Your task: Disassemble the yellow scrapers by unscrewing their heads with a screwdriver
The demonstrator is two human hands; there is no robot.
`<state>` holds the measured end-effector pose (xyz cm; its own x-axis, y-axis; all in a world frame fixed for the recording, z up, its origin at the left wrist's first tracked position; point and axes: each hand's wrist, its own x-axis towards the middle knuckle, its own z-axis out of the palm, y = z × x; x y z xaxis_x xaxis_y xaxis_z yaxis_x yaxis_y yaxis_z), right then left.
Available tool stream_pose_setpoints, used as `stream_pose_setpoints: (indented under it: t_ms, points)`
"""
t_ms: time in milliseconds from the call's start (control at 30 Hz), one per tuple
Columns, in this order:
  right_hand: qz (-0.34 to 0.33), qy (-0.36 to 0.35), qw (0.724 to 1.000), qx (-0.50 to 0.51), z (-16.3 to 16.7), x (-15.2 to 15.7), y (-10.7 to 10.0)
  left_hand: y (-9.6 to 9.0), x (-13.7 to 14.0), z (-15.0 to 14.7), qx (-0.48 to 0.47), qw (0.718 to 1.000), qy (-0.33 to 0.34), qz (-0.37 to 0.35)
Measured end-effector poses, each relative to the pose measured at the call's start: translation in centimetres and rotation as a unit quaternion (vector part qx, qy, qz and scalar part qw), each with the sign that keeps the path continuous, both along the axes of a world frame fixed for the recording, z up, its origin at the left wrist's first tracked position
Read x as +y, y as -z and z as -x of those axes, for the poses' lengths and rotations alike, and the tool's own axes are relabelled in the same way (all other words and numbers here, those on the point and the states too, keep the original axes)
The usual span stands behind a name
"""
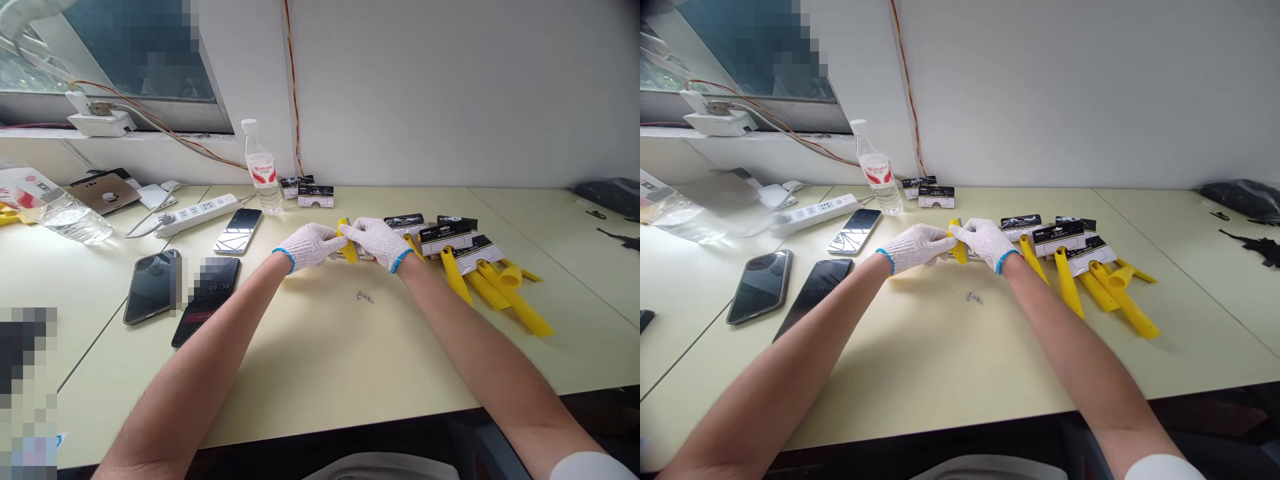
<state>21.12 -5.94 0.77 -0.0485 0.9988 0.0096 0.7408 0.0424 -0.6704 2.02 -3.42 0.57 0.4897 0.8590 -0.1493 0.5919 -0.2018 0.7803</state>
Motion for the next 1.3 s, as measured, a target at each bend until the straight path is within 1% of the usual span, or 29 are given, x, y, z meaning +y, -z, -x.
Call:
stream_pose_setpoints:
  t_ms: [133,233,400,467,567,767,833,1033,1133,1200,1300]
  points:
    - [0.008,-0.018,0.998,-0.058,-1.1,-0.5,-1.1,0.5,0.8,0.9,-0.009,1.000,-0.010,0.001]
    - [0.019,-0.045,0.992,-0.113,-2.3,-1.6,-2.2,0.4,1.1,1.6,-0.022,0.999,-0.025,0.006]
    - [0.080,-0.160,0.966,-0.186,-3.1,-4.5,-3.2,-0.1,0.9,1.9,-0.034,0.998,-0.049,0.034]
    - [0.090,-0.195,0.955,-0.205,-3.0,-5.3,-3.2,-0.2,0.7,1.7,-0.030,0.998,-0.051,0.035]
    - [0.093,-0.229,0.942,-0.229,-2.5,-5.7,-2.8,-0.2,0.5,1.6,-0.028,0.998,-0.050,0.039]
    - [0.089,-0.269,0.914,-0.290,-1.8,-5.3,-1.7,-0.1,0.5,1.5,-0.030,0.997,-0.048,0.052]
    - [0.083,-0.273,0.909,-0.303,-1.5,-5.2,-1.4,-0.3,0.5,1.5,-0.023,0.997,-0.050,0.055]
    - [0.071,-0.284,0.914,-0.282,-1.5,-5.1,-0.9,-0.3,0.5,1.5,-0.013,0.998,-0.036,0.057]
    - [0.071,-0.296,0.921,-0.245,-1.7,-5.1,-0.9,-0.2,0.7,1.5,-0.002,0.998,-0.034,0.048]
    - [0.058,-0.268,0.937,-0.215,-1.8,-5.0,-1.2,-0.1,0.9,1.5,0.005,0.998,-0.030,0.047]
    - [0.018,-0.193,0.961,-0.199,-1.8,-4.4,-1.7,0.1,1.0,1.5,0.006,0.999,-0.021,0.048]
